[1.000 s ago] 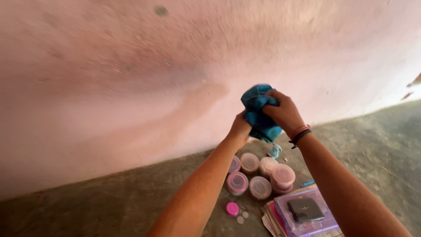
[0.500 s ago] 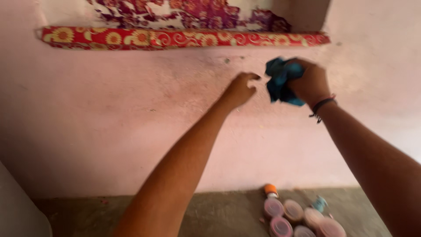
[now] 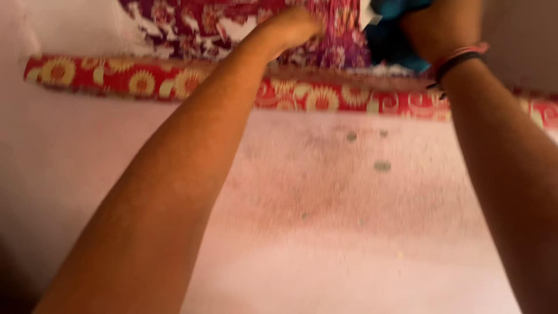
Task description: The person cleans a framed photograph with a cloth, wraps it in plastic, and places it on a shelf. They then arrange mugs and small containers on the shelf, remove items from a lower shelf, and wipe the shelf surface with a cloth.
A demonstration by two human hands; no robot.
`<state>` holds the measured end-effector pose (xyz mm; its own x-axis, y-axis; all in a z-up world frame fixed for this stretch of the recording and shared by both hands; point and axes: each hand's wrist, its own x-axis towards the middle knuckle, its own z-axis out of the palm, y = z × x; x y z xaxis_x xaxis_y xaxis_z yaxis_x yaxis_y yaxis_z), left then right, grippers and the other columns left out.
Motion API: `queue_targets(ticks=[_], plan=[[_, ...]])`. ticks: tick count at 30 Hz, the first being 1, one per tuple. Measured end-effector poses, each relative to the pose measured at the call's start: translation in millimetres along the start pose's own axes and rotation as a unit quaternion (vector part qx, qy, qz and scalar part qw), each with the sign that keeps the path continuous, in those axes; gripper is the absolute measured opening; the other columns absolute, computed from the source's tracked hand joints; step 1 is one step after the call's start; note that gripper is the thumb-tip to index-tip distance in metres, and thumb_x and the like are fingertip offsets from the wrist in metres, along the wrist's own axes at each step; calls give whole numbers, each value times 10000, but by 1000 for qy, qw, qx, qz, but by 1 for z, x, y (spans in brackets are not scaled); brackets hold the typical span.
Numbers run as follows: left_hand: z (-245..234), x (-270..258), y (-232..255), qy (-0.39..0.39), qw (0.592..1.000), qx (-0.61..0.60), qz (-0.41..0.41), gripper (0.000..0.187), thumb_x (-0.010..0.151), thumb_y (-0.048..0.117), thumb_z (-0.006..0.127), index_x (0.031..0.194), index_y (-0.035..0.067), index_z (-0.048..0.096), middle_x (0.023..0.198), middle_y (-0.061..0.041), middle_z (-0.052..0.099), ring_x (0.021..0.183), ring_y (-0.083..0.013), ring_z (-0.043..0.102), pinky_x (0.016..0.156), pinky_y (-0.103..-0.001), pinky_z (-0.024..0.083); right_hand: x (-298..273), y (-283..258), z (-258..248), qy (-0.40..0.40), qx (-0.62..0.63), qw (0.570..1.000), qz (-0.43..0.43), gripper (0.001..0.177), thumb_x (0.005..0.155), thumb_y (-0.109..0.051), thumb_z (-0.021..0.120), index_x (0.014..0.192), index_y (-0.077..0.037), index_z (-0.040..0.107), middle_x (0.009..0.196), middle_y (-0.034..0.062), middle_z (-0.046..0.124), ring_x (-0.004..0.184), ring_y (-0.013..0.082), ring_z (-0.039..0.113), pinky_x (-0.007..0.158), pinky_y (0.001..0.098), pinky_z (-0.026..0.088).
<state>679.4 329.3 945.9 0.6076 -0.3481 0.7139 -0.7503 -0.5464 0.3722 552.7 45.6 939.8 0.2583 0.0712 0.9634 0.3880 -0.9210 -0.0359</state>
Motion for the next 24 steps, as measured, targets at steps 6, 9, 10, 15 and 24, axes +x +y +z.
queue_targets(ticks=[6,9,10,15,24], plan=[[5,58,-63,-186,952,239,50,277,863,171,571,1001,8,747,982,-250,733,833,-369,701,751,-508,538,74,-14,97,-343,-61,937,-14,424,751,-428,780,1065,-144,780,1091,190,756,1042,362,705,928,466,556],[17,29,-85,-236,957,169,-13,411,936,243,480,1259,88,681,1186,-215,709,1016,-367,707,889,-479,549,49,-29,119,-502,-68,862,21,554,669,-466,814,1108,-128,791,1086,162,787,1014,309,766,901,418,589],[17,17,-88,-257,941,217,-32,438,1002,302,432,1351,119,624,1298,-202,663,1118,-381,669,956,-493,518,38,-36,123,-484,13,875,9,530,723,-443,740,1160,-144,761,1101,155,782,1019,315,756,906,424,575],[14,-28,-72,-208,955,187,-101,483,1009,405,428,1436,215,550,1506,-90,511,1359,-316,502,1124,-472,397,10,-20,118,-429,73,899,45,511,855,-485,619,1252,-177,711,1251,145,714,1141,336,676,990,435,509],[1,-34,-48,-187,957,182,-126,476,1024,414,432,1446,239,565,1519,-77,531,1385,-292,510,1154,-466,398,21,97,103,-442,-184,841,251,596,967,-597,522,1345,-161,672,1390,178,628,1270,371,608,1085,456,471]])
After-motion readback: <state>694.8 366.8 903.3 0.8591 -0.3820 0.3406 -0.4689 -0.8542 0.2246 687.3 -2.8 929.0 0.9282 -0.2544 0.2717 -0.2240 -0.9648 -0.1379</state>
